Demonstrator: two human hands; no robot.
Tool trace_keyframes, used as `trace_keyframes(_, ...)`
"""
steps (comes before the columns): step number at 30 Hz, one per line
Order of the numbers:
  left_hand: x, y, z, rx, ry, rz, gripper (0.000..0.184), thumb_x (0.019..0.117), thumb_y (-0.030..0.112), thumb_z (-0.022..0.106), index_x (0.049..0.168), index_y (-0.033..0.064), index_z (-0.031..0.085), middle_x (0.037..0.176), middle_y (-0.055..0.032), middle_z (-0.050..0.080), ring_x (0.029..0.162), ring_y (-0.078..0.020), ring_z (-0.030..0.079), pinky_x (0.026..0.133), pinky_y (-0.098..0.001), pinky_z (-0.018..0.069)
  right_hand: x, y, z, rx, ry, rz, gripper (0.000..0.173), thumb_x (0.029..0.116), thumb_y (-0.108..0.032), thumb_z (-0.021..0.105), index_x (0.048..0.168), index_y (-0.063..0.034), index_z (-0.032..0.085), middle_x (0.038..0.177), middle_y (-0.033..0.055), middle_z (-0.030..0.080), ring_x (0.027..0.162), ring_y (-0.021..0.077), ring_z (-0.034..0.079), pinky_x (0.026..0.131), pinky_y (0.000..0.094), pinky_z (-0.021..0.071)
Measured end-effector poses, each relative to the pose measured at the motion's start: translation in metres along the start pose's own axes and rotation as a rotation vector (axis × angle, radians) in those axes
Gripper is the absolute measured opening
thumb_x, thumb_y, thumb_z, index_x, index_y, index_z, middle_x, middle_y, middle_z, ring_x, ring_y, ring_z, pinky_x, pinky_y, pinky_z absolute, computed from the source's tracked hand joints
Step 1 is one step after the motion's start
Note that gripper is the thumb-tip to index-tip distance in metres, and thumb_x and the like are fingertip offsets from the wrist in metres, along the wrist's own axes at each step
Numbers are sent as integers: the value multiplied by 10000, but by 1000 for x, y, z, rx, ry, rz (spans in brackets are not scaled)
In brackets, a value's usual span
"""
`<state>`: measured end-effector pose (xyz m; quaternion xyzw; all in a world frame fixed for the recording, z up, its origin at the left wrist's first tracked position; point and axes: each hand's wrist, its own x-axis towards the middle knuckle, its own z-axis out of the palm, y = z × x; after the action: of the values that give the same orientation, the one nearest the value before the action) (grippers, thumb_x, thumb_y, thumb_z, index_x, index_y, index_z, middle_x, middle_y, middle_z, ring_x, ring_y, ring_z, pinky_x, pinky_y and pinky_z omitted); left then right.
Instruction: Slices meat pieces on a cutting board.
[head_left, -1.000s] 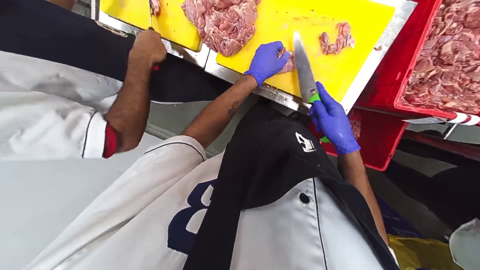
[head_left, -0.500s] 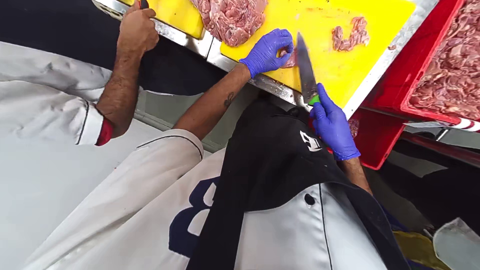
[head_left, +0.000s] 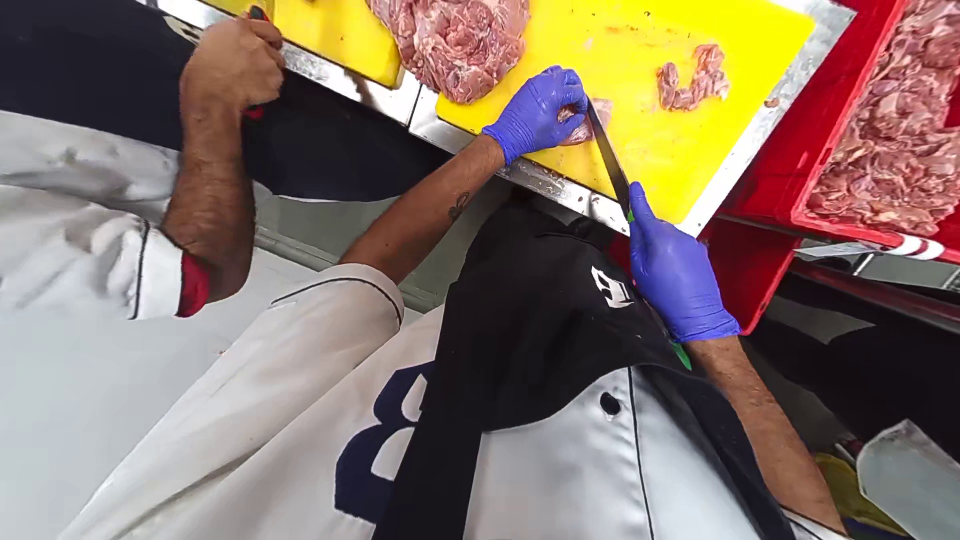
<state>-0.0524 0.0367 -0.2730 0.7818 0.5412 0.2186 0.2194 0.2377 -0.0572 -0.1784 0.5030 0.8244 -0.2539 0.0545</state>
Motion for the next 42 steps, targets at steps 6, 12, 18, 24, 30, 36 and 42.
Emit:
trace_keyframes(6,3,0,-4,33,-41,-14,217,940,219,623,1001,66,764,1116,-145,729,1134,-316,661,998,-447,502,77,-30,20,145,44,26,581,1082,-178,390,1642,-221,241,747,173,652,609,380,648,514,565,512)
trace_keyframes(12,-6,-7,-26,59,-238,-67,291,954,229,569,1157,107,739,988,-138,724,961,-315,699,885,-517,545,48,-1,32,209,25,6,547,1097,-232,381,1635,-248,288,839,177,691,708,366,676,643,580,543)
trace_keyframes(18,-35,-11,-37,79,-139,-346,332,990,332,555,887,48,695,839,-123,699,832,-292,690,763,-510,543,13,16,29,219,61,-2,527,1098,-268,351,1623,-224,328,855,162,699,723,335,673,681,567,538)
trace_keyframes(24,-61,2,-15,-44,23,-74,210,930,219,660,1011,42,739,1081,-133,709,1063,-254,679,950,-398,550,-5,-30,11,45,-54,-65,527,1089,-243,338,1616,-230,334,821,168,679,708,386,681,599,559,531)
trace_keyframes(30,-68,3,-6,30,114,-73,195,926,192,648,1001,54,764,1075,-136,729,1066,-261,692,946,-384,555,30,-42,25,63,-88,-53,536,1100,-247,349,1631,-270,281,826,165,675,716,389,680,602,576,535)
trace_keyframes(36,-69,4,-8,87,14,-103,323,886,305,703,1050,26,706,1193,-189,668,1171,-345,629,1000,-445,522,65,-50,40,191,-17,-69,555,1095,-207,388,1636,-254,274,819,175,686,694,387,679,583,577,535)
trace_keyframes(42,-33,-6,-34,22,85,-479,346,903,103,588,1237,17,617,1141,-174,707,1092,-300,695,956,-473,561,29,-9,27,313,-68,-74,510,1107,-283,380,1616,-281,343,865,112,691,725,273,666,680,521,560)
